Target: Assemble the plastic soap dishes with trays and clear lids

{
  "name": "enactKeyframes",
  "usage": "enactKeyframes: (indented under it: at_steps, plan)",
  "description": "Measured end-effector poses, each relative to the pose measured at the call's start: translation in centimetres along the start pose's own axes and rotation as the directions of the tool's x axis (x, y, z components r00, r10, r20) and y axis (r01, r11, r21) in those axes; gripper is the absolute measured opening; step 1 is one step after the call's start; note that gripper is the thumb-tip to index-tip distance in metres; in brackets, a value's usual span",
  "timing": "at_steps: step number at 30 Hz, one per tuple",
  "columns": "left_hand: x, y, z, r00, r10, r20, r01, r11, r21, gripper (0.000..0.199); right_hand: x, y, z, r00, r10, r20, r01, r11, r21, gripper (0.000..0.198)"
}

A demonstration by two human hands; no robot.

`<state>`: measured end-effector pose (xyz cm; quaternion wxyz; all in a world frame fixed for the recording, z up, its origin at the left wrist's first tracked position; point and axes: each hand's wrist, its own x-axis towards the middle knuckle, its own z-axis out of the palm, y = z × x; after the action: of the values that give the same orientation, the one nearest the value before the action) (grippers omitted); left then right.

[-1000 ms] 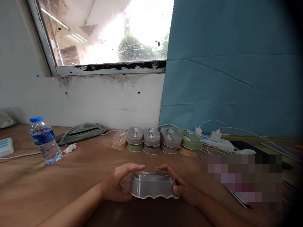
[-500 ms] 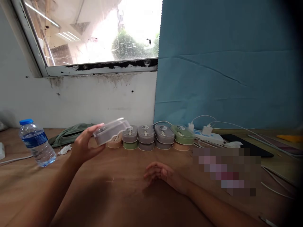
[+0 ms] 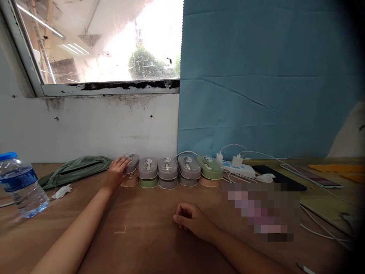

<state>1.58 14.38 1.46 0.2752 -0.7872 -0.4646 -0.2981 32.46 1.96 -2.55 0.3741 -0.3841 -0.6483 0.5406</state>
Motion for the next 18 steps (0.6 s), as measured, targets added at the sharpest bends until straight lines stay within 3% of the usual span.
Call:
enactKeyframes:
  at_steps: [3, 13, 18]
  plan:
    - [-0.5, 0.1, 0.5, 1.000, 0.011, 0.015, -0.011, 1.000, -0.013, 0.049, 0.2, 0.2, 0.0, 0.998, 0.017, -0.052, -0.020, 0.999, -0.045, 0.026]
    - [-1.4, 0.0, -0.1, 0.987, 0.146, 0.070, -0.133, 0.978, -0.162, 0.060, 0.3, 0.6, -0.1, 1.000, 0.014, -0.022, -0.015, 1.000, -0.027, 0.023]
    - [-2.1, 0.5, -0.2, 0.987, 0.139, 0.077, -0.124, 0.978, -0.170, 0.061, 0.3, 0.5, -0.2, 0.999, 0.015, -0.041, -0.018, 0.998, -0.068, 0.022]
